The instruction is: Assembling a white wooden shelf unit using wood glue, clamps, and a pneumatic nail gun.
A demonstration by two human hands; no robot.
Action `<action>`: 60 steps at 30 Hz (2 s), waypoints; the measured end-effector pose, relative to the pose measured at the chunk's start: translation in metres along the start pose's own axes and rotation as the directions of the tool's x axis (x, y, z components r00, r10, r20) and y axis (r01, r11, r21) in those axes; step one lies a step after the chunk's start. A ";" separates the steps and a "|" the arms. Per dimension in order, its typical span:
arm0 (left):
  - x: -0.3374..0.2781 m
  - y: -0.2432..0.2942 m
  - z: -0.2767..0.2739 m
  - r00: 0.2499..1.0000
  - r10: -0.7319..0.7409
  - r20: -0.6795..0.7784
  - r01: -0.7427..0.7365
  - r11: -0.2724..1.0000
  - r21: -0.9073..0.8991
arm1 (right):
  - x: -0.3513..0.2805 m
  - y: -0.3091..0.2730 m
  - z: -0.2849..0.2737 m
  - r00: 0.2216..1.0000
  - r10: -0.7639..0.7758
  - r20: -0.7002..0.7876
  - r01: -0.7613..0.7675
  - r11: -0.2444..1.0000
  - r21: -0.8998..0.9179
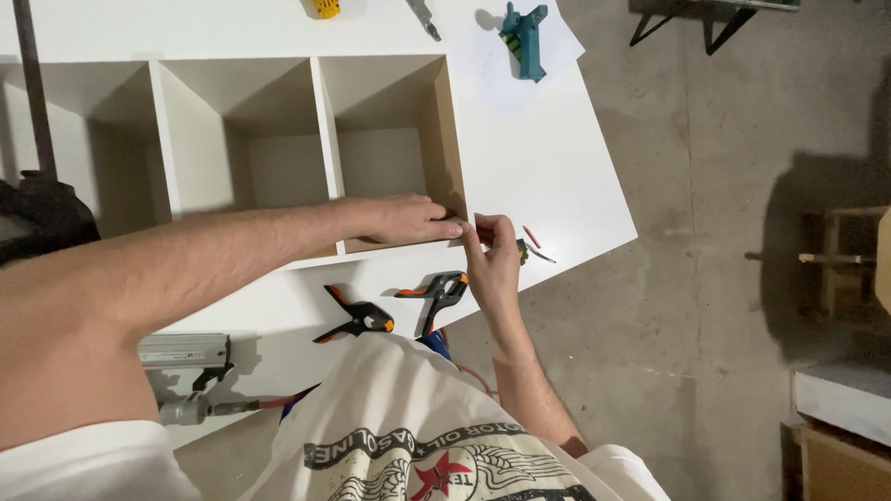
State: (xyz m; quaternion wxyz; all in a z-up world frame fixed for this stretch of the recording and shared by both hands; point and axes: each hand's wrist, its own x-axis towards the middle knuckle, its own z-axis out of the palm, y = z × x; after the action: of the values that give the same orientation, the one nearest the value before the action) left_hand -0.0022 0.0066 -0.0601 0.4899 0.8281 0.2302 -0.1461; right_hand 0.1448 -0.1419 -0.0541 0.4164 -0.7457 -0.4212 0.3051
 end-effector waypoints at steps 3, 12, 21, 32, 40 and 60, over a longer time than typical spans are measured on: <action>-0.001 -0.001 -0.001 0.994 -0.102 0.036 0.104 0.993 -0.054 | -0.008 -0.032 -0.002 0.995 0.087 0.042 -0.093 0.983 0.160; 0.011 -0.009 0.001 0.997 -0.054 0.054 0.057 0.997 -0.059 | 0.002 -0.013 0.005 0.977 0.205 0.064 -0.211 0.969 0.124; 0.020 -0.024 0.005 0.998 -0.019 0.057 0.025 0.993 -0.118 | 0.008 0.010 0.005 0.984 0.178 0.020 -0.179 0.980 0.089; 0.010 -0.009 -0.012 0.990 -0.067 0.121 0.067 0.998 0.006 | 0.016 0.010 0.000 0.992 0.112 0.064 -0.112 0.994 0.007; -0.018 0.006 -0.021 0.986 -0.054 0.158 0.045 0.997 0.060 | 0.004 -0.018 -0.019 0.989 -0.045 0.140 0.053 0.997 -0.057; -0.012 0.015 -0.010 0.991 0.106 0.077 -0.126 0.934 0.334 | 0.103 -0.026 -0.027 0.068 -0.646 0.761 0.995 -0.010 -0.098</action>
State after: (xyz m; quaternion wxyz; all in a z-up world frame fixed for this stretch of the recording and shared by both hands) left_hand -0.0045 0.0062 -0.0380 0.3548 0.9074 0.1381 -0.1782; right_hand 0.2043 -0.0537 -0.0294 0.1056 -0.2779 -0.9548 -0.0051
